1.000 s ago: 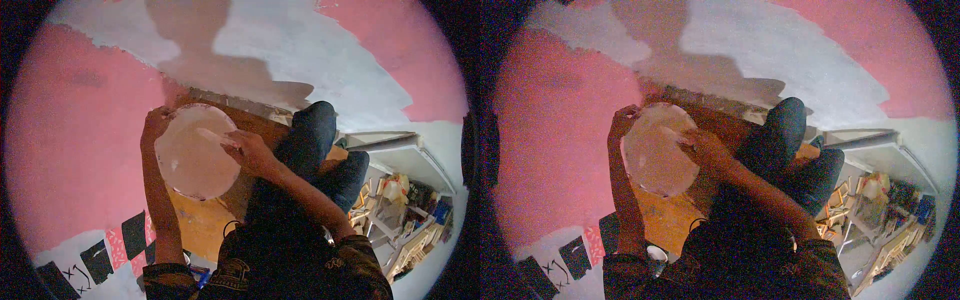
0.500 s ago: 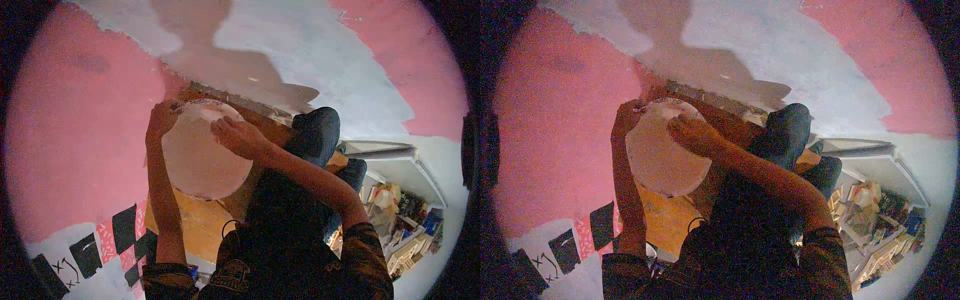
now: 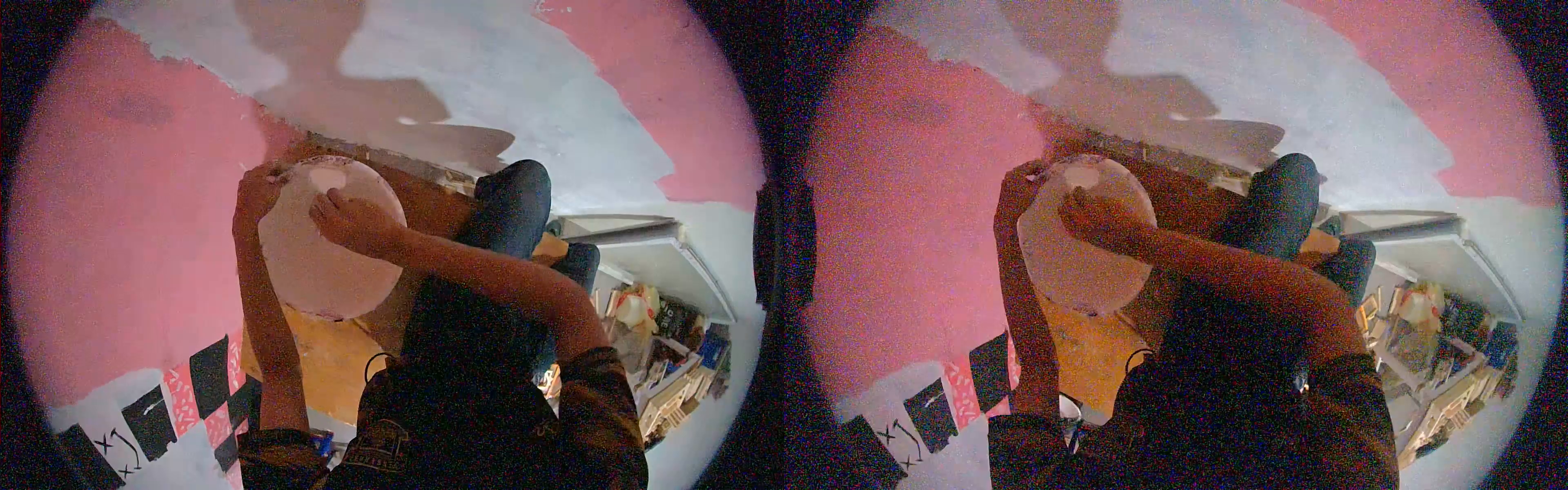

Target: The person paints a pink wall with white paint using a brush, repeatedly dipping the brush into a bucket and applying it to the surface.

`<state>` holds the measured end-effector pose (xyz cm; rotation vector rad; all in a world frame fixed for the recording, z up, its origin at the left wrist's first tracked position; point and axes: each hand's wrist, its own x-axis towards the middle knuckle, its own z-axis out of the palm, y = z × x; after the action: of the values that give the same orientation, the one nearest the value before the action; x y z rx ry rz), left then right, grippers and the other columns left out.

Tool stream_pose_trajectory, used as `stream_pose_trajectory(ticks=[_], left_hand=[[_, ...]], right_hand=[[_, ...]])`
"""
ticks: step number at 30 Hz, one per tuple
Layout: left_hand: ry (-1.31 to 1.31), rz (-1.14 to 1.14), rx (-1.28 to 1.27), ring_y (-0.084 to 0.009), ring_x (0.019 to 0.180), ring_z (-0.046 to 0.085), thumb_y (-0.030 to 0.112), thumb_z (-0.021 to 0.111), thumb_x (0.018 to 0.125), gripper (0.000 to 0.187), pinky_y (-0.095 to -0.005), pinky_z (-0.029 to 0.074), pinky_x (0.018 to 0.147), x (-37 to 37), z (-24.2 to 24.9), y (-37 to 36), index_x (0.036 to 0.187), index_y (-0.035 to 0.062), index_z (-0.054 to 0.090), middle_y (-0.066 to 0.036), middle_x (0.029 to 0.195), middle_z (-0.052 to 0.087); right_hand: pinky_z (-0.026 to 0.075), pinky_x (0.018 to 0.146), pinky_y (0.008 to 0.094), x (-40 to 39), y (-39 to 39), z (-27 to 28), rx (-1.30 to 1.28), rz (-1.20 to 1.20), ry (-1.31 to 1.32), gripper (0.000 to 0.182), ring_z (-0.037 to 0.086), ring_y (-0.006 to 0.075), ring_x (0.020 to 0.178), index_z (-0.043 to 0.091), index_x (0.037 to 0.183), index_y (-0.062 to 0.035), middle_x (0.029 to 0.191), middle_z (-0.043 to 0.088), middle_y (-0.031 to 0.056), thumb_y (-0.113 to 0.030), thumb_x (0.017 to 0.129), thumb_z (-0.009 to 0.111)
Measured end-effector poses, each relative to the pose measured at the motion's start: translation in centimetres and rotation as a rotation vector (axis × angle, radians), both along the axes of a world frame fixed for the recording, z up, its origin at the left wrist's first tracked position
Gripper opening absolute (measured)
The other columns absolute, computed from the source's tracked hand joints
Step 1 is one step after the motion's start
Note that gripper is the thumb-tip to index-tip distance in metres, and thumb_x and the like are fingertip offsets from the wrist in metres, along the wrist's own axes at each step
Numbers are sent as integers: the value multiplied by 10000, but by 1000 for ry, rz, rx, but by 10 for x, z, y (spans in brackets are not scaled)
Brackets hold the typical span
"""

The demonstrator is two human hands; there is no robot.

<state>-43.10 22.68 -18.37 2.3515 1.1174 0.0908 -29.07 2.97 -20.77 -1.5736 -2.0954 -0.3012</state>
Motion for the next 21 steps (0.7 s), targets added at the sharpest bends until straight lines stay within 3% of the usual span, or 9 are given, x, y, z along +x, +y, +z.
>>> stream_pose_trajectory(ticks=[6,9,12,15,17,21], left_hand=[[-3,-102,274,-328,875,662,240,663,832,222,-417,521,775,-17,-28,14,998,94,685,-135,928,693],[-12,-17,278,-340,866,656,271,647,852,239,-424,520,780,-4,-2,-16,1016,101,676,-132,919,691],[69,-72,346,-350,842,648,302,637,865,242,-447,513,750,-5,-8,-10,981,92,667,-141,895,678],[-77,-40,282,-354,805,642,289,620,884,213,-446,499,697,-3,-10,-15,936,83,644,-152,848,658],[1,-35,275,-351,779,633,270,614,891,189,-427,492,674,0,-9,-19,935,87,636,-152,842,655],[52,-67,409,-339,735,610,233,607,897,145,-381,486,664,-6,-14,-13,954,103,635,-141,850,666]], right_hand=[[582,683,320,-8,-12,5,-141,-55,58,291,578,261,977,579,1041,-9,1108,578,132,-221,840,582],[572,737,363,-2,-48,3,-47,-44,76,274,586,262,1006,581,1068,-20,1143,579,123,-210,870,582],[562,708,390,5,-97,24,-165,-209,651,223,631,275,894,604,1043,-21,1044,626,116,-192,902,581],[544,609,340,26,-120,13,69,-334,911,207,632,238,701,624,1015,-6,882,649,92,-190,945,559],[514,547,307,33,-126,-4,-97,-434,1403,229,611,191,636,625,958,4,815,636,71,-210,963,545],[465,477,260,52,-130,11,-133,-336,2103,301,572,110,622,615,885,-16,765,602,37,-277,989,507]])
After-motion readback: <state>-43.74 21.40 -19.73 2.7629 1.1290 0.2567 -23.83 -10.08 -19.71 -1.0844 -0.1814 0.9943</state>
